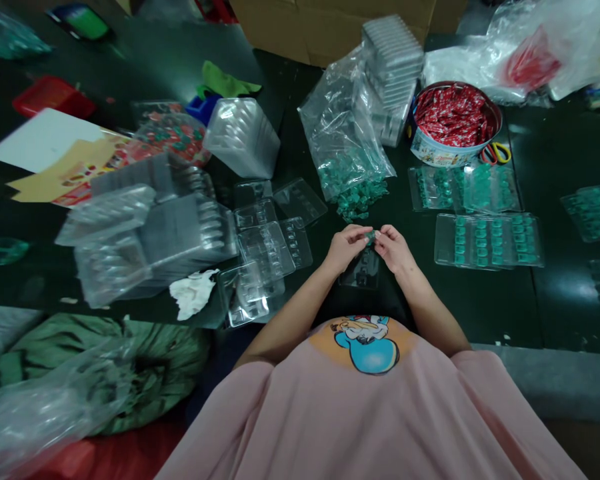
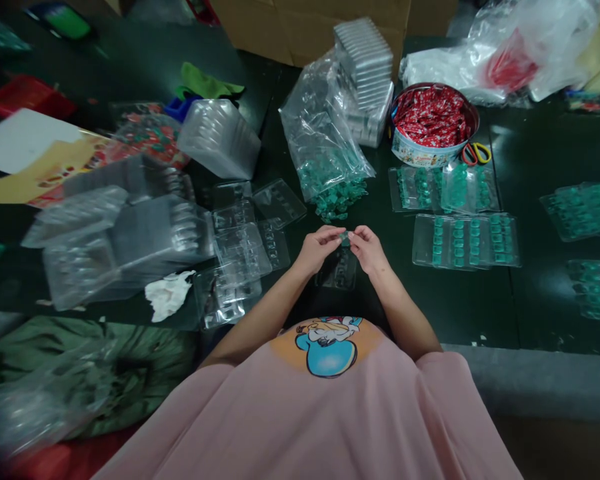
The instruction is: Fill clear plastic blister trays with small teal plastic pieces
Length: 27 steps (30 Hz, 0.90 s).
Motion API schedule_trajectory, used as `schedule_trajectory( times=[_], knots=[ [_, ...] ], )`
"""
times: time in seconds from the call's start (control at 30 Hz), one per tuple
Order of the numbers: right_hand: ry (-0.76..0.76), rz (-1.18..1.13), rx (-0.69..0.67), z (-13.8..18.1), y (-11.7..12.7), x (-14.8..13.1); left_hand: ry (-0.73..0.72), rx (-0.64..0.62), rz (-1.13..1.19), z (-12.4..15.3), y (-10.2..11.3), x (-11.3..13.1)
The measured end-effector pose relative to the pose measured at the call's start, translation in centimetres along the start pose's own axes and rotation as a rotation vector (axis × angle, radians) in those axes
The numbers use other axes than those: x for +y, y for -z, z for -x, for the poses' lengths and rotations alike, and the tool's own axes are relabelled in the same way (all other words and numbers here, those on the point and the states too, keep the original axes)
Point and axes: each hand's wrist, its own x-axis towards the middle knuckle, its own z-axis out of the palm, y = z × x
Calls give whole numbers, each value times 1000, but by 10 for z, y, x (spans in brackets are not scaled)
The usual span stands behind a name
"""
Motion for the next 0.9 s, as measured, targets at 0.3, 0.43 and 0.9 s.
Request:
schedule_trajectory(
  times=[0.3, 0.43, 0.9],
  knots=[
    [9, 105, -54, 2, -1, -4, -151, 44, -305, -7, 9, 14],
    [190, 422, 11, 3, 18, -13, -158, 66, -372, -6, 24, 9],
    [313, 846, 26, 2, 41, -9, -294, -228, -689, 10, 18, -36]
  ],
)
